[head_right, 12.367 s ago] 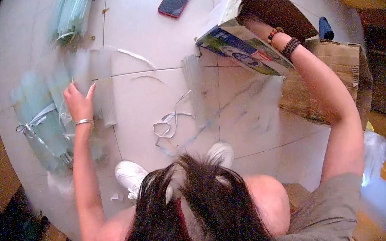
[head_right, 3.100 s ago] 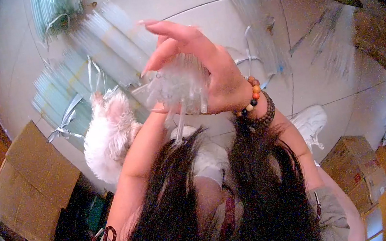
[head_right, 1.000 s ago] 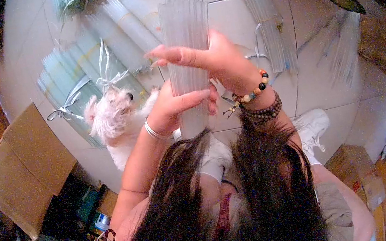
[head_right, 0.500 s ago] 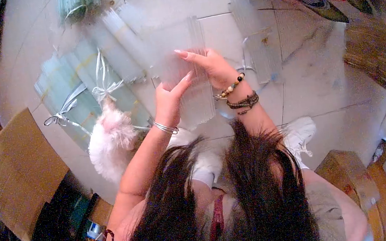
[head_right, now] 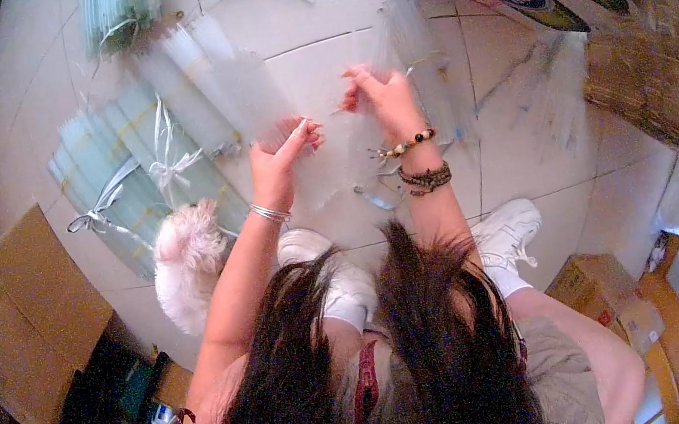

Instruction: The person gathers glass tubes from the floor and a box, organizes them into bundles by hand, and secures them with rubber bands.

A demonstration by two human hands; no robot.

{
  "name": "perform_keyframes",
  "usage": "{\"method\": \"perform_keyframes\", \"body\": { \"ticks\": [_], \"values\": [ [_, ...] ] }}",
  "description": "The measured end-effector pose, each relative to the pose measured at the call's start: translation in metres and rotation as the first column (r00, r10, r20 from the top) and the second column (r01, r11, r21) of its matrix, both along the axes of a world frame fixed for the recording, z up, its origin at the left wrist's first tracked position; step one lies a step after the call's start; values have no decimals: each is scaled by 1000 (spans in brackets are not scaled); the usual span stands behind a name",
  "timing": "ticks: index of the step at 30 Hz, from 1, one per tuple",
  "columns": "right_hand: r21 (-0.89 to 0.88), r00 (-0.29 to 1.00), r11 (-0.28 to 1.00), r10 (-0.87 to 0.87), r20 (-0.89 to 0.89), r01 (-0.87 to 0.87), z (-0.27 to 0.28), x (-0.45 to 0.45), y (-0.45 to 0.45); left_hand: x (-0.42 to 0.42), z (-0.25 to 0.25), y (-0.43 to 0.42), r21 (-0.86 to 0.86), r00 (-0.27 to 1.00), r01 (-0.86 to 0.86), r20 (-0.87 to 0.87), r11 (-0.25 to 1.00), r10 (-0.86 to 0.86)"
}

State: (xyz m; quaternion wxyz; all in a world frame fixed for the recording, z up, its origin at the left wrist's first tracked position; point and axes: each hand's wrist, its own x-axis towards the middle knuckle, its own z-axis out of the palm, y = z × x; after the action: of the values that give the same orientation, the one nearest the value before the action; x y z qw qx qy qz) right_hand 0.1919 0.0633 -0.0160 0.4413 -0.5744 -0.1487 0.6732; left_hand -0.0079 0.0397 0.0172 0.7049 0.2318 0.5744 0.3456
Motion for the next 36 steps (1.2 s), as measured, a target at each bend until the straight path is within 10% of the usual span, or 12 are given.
{"method": "perform_keyframes", "body": {
  "ticks": [3, 6, 13, 16, 19, 21, 26, 27, 36],
  "values": [
    [-93, 860, 993, 109, 498, -72, -6, 10, 16, -9, 3, 1, 130, 993, 62, 93, 990, -75],
    [-65, 255, 949, 148, 956, -308, -17, 8, 23, -9, 19, 1, 299, 973, 126, 147, 946, -177],
    [25, 247, 955, 51, 968, -296, -5, -2, 13, -10, 4, 4, 579, 863, 506, -343, 640, -372],
    [181, 218, 906, -102, 971, -382, 21, -3, 3, -8, -5, 0, 597, 925, 377, -208, 708, -318],
    [553, 879, 723, 161, 449, -415, 66, 5, -1, -14, -15, 2, 583, 889, 448, -208, 678, -409],
    [670, 924, 653, 356, 142, -355, 93, 3, 1, -9, -17, 3, 601, 888, 416, -105, 683, -448],
    [623, 762, 481, 562, 320, -617, 116, -26, 9, 0, 0, 11, 539, 878, 353, 91, 765, -469],
    [769, 820, 310, 343, 459, -559, 106, -36, 16, 0, -9, 19, 617, 877, 399, -43, 678, -478],
    [741, 837, 390, 218, 502, -546, 84, -42, 9, 19, -10, 35, 693, 912, 386, -190, 609, -362]
  ]
}}
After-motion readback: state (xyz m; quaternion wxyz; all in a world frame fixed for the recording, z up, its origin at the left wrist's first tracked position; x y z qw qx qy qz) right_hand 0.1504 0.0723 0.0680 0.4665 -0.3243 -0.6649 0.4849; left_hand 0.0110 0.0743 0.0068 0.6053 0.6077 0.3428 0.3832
